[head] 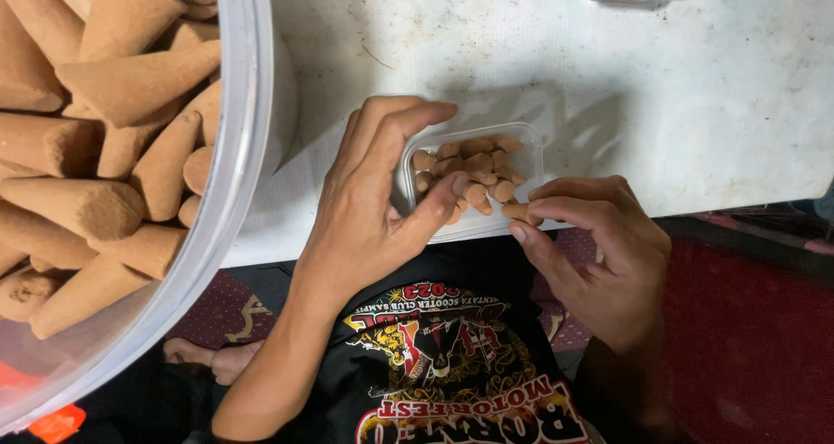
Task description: The person places incense cones from a large container into smaller plastic boxes by hand and then secures the lids on the boxes.
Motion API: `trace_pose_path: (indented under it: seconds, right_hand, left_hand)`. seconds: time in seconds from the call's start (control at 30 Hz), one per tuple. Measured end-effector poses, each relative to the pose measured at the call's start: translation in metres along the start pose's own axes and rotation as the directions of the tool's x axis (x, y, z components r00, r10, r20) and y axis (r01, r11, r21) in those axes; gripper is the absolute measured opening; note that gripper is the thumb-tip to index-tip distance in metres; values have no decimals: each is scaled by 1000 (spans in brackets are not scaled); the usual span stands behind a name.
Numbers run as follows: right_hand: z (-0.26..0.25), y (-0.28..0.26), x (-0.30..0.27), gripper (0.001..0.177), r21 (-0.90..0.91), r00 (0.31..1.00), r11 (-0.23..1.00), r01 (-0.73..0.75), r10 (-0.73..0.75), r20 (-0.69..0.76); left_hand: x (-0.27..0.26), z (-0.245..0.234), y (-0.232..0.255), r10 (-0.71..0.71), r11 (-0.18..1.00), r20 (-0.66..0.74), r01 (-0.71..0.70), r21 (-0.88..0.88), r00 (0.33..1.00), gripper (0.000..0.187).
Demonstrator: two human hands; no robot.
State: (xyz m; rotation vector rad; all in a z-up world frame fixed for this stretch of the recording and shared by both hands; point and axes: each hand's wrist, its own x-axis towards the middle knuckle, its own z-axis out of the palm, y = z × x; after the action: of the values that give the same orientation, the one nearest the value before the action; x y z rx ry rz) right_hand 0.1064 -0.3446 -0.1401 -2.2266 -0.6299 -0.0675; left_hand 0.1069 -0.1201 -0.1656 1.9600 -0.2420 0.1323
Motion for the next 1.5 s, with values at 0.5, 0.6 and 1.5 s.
trace_pose_path:
  seconds: [0.5, 0.6, 1.5]
  right_hand:
    - [15, -6, 9, 11, -40, 985, 984, 175, -174, 18]
    - [9, -8, 11, 15, -33, 993, 992, 120, -121, -15]
    - [15, -11, 42, 15, -215, 977, 953, 212, -214, 14]
  left_hand:
    - [-5, 3, -5, -42, 999, 150, 38, 26, 988, 52]
    - [-4, 3, -1, -38, 999, 126, 36, 19, 991, 49]
    - [-1, 10, -4, -110, 994, 15, 110, 2, 994, 51]
